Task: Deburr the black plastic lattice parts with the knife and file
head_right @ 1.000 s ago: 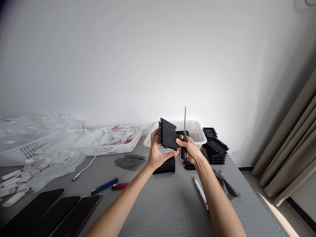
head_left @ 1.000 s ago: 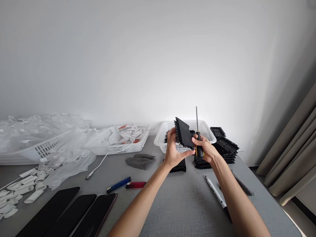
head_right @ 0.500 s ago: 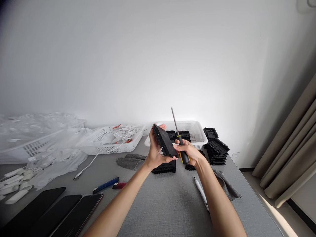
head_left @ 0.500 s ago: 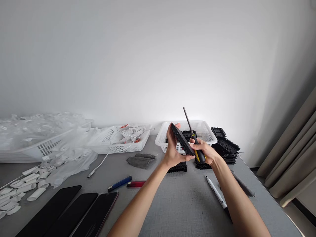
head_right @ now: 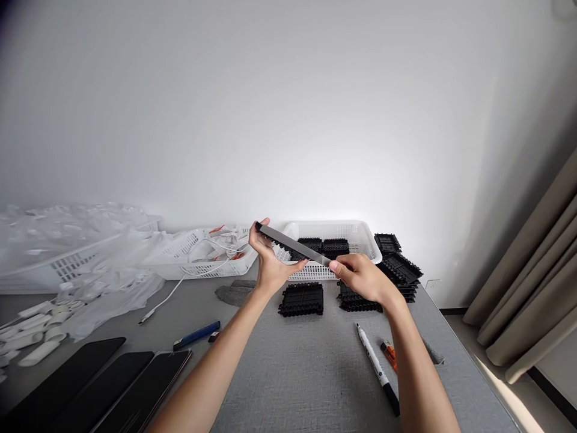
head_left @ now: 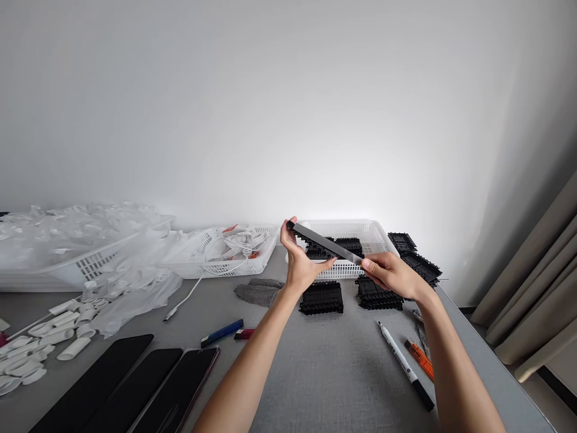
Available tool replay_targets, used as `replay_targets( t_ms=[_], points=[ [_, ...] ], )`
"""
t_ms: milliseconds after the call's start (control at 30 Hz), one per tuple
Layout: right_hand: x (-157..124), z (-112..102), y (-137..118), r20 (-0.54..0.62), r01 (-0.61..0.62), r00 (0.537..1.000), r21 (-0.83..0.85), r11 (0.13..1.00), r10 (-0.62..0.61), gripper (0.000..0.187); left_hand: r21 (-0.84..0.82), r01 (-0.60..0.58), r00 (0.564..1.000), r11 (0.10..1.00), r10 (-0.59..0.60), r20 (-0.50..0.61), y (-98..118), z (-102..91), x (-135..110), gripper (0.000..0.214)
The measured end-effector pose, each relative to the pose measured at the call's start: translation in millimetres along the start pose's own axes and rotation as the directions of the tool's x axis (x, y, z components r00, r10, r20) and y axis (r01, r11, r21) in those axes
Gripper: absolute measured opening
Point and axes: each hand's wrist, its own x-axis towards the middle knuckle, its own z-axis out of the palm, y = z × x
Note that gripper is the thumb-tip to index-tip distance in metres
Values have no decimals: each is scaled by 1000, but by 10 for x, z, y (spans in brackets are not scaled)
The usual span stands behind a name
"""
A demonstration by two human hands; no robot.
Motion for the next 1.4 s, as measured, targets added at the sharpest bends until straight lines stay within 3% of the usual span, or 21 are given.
replay_targets(
  t_ms=[233, 433, 567, 733, 967, 1133, 1267, 1400],
  points=[
    [44, 21, 47, -41, 3, 999, -96, 995, -6, 53, 57, -33, 996, 998, 38, -82, 46, 24, -31, 128],
    [-8, -72, 73, -3, -33, 999, -87, 996, 33, 53, 140, -57, 986, 989, 77, -147, 68, 3, -28, 127],
    [-14, -85, 58, -33, -19, 999, -103, 994, 16, 53, 105, -14, 988, 994, 30, -149, 114, 44, -57, 126],
    [-16, -84, 56, -17, -36, 999, -86, 996, 35, 53, 181, -58, 983, 982, 89, -163, 127, 59, -70, 125],
    [-16, -74, 44, -34, -14, 999, -103, 995, 10, 51, 127, -9, 985, 992, 31, -172, 92, 89, -92, 126],
    [-94, -221, 159, -4, -62, 998, -66, 996, 62, 50, 100, 60, 978, 993, -38, -207, 76, 73, -73, 121],
    [-57, -218, 182, -99, -67, 993, 22, 998, 69, 56, 98, 11, 987, 995, 5, -162, 117, 142, -129, 124],
    [115, 69, 57, -228, -78, 965, 211, 974, 126, 52, 49, -73, 989, 996, 79, -129, 187, 269, -239, 127]
  ],
)
